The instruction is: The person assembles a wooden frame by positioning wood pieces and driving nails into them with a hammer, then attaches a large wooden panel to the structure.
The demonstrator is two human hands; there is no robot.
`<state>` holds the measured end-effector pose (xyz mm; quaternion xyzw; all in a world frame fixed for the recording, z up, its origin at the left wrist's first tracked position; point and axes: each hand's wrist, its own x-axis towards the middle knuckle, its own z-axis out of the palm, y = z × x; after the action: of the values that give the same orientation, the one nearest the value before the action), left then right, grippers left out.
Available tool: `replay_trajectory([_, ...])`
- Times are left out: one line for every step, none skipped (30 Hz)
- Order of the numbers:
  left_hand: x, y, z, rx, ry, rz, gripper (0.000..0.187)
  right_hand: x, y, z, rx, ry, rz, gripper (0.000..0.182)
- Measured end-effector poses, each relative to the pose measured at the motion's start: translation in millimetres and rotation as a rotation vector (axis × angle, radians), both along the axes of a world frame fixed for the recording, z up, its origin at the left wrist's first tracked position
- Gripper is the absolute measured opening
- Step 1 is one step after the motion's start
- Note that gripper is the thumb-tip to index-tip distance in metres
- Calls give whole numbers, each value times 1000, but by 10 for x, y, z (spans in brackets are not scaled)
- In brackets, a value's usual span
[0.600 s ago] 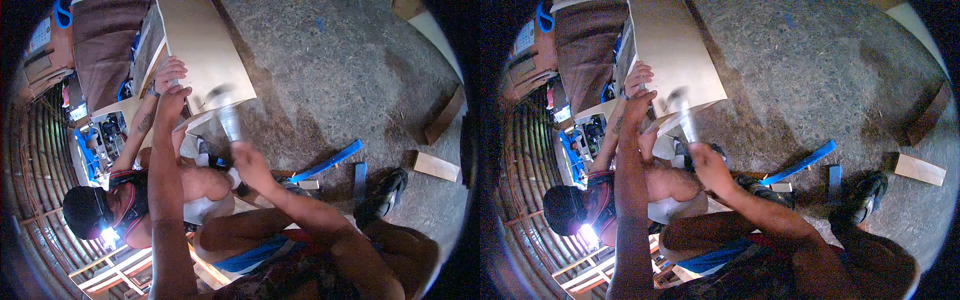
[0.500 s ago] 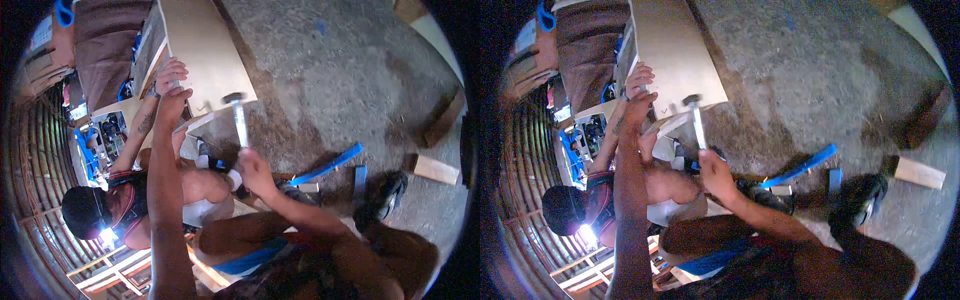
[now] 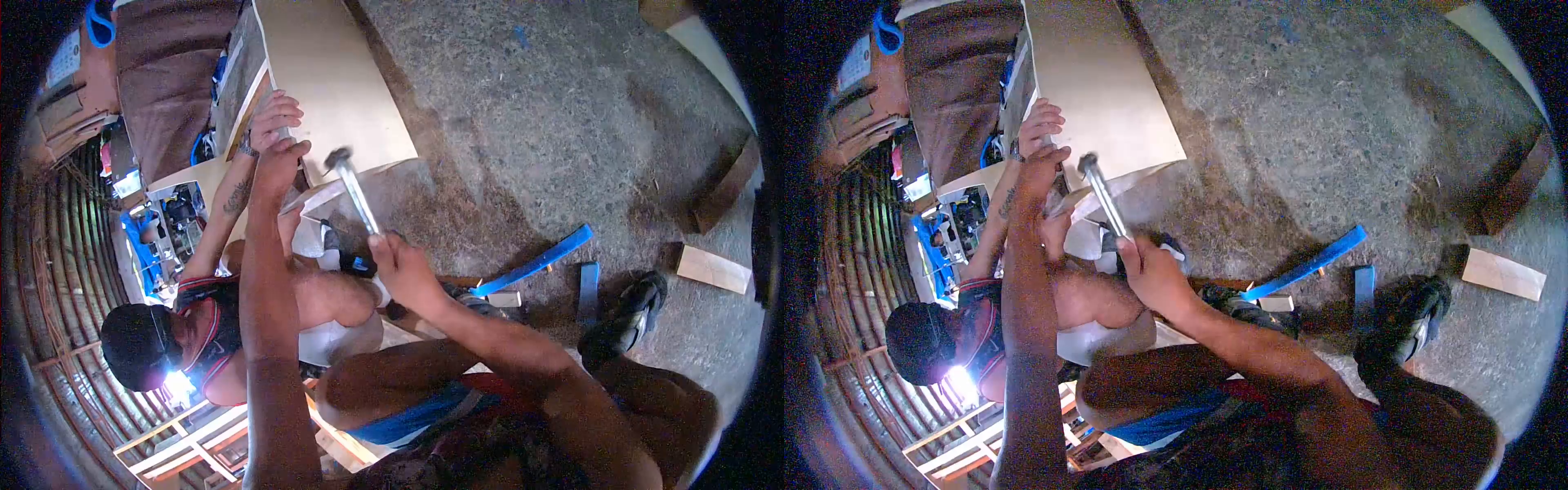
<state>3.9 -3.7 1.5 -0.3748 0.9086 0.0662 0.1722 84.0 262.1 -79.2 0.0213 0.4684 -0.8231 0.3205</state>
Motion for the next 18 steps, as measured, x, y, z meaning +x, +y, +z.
replay_trajectory([23, 6, -3, 3, -12, -1, 31, -8, 32, 57, 17, -80, 225, 23])
replay_trajectory([8, -17, -15, 0, 1, -16, 32, -65, 98, 88, -54, -211, 201, 22])
replay_trajectory([28, -33, -3, -3, -1, -32, 33, -18, 102, 59, -58, -211, 205, 22])
replay_trajectory([50, -17, 7, -1, -11, -32, 33, 79, 99, 7, -159, -278, 53, 24])
replay_trajectory([39, -2, 15, 9, -2, -32, 32, 148, 76, -57, -260, -331, -100, 27])
replay_trajectory([-19, 75, 40, 20, 10, -35, 32, 161, 51, -51, -80, -60, -37, 35])
replay_trajectory([-87, 151, 60, 23, 15, -42, 32, 144, 30, -74, -77, -54, -43, 35])
replay_trajectory([-110, 231, 87, 13, 8, 29, 33, 152, 21, -89, -27, -154, 136, 31])
replay_trajectory([-111, 283, 125, 2, -11, 102, 33, 171, 12, -54, 20, -264, 317, 29])
replay_trajectory([-117, 156, 91, -8, 10, 106, 33, 213, 21, -82, -104, -256, 109, 27])
replay_trajectory([-53, -21, 48, 2, 59, -62, 32, 195, -7, -145, -114, -251, 121, 27])
replay_trajectory([32, 2, 24, 38, 71, -230, 31, 136, 76, -51, -216, -269, 11, 24])
replay_trajectory([96, 35, 13, 48, 59, -221, 31, 96, 128, -4, -320, -266, -102, 21])
replay_trajectory([46, 39, 8, 94, 81, -28, 31, 297, -55, -132, -142, -53, -207, 20])
replay_trajectory([-35, 121, 43, 145, 91, 164, 31, 223, -54, -144, -143, -45, -211, 20])
replay_trajectory([-90, 194, 98, 69, -27, 109, 29, 183, -39, -133, 13, 67, -18, 16])
replay_trajectory([-71, 172, 81, 69, -35, 107, 29, 156, -20, -99, 167, 176, 177, 13])
replay_trajectory([-44, 98, 40, 15, -34, -17, 27, 56, 56, 12, 87, 47, 78, 14])
